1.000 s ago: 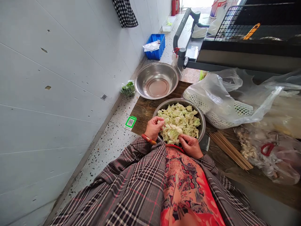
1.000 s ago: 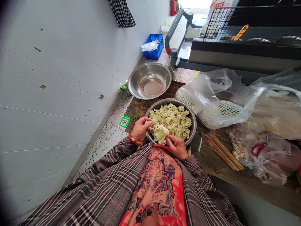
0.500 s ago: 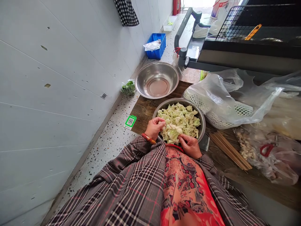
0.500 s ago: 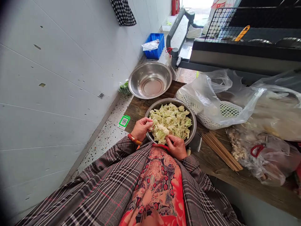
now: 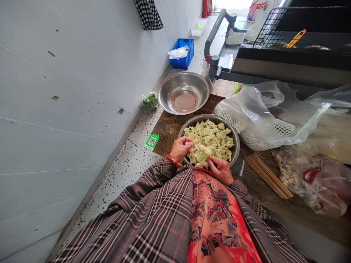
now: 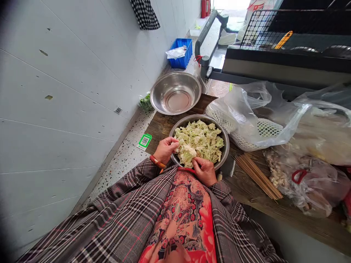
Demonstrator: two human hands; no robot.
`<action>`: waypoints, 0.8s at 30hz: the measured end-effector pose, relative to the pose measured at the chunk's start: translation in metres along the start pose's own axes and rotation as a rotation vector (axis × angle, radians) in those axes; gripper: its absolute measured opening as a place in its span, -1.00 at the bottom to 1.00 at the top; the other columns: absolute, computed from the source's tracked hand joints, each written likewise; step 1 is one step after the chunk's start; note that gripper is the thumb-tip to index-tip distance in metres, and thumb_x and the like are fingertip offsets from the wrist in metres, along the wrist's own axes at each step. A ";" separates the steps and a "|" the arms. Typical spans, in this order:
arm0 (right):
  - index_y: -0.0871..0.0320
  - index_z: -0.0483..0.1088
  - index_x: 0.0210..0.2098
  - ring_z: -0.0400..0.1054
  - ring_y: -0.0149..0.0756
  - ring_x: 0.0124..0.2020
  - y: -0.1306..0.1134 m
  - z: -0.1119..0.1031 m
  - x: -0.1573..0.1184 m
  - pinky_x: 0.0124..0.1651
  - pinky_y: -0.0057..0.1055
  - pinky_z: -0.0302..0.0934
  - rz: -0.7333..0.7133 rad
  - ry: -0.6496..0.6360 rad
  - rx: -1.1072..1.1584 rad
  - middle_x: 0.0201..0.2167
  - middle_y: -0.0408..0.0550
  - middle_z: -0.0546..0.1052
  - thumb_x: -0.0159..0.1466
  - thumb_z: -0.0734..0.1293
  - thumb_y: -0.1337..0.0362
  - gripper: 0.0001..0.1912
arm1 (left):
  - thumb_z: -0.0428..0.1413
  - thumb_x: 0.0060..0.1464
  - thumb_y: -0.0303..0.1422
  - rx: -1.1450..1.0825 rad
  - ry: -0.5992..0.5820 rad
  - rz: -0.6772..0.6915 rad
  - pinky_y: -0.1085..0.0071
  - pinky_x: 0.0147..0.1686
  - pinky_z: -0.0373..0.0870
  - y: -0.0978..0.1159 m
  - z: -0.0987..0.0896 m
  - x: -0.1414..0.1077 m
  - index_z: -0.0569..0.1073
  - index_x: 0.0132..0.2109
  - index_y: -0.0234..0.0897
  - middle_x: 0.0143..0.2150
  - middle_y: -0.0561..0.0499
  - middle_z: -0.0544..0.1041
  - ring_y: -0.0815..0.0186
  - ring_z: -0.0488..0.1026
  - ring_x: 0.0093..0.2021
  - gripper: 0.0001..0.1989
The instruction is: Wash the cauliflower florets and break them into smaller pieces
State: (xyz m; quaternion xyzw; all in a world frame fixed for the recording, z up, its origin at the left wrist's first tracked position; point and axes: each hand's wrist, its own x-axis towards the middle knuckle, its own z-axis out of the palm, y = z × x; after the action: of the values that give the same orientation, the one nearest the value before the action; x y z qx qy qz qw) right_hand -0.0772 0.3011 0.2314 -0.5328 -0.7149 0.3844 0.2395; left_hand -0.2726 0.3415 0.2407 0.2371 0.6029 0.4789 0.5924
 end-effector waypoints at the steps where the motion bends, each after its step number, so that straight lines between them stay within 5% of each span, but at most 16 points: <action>1: 0.16 0.42 -0.51 0.29 -0.38 -0.51 0.000 0.001 0.000 -0.38 -0.47 0.09 0.001 0.001 0.001 -0.57 -0.12 0.44 0.34 0.17 0.16 -0.63 | 0.31 -0.28 -0.30 -0.004 0.001 -0.005 0.54 -0.62 0.07 0.000 0.000 0.000 0.46 -0.46 -0.35 -0.62 0.13 0.37 0.52 0.21 -0.63 -0.76; 24: 0.16 0.34 -0.55 0.16 -0.42 -0.53 -0.005 0.003 0.008 -0.41 -0.46 0.03 0.071 0.001 0.144 -0.62 -0.18 0.30 0.29 0.18 0.09 -0.62 | 0.33 -0.32 -0.34 0.019 -0.116 -0.078 0.52 -0.55 0.09 -0.004 0.002 0.002 0.47 -0.49 -0.35 -0.56 0.12 0.40 0.51 0.22 -0.56 -0.77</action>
State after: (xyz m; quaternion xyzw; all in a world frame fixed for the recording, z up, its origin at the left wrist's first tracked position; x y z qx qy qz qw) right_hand -0.0853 0.3068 0.2330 -0.5393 -0.6660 0.4427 0.2639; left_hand -0.2700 0.3420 0.2364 0.2464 0.5810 0.4349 0.6424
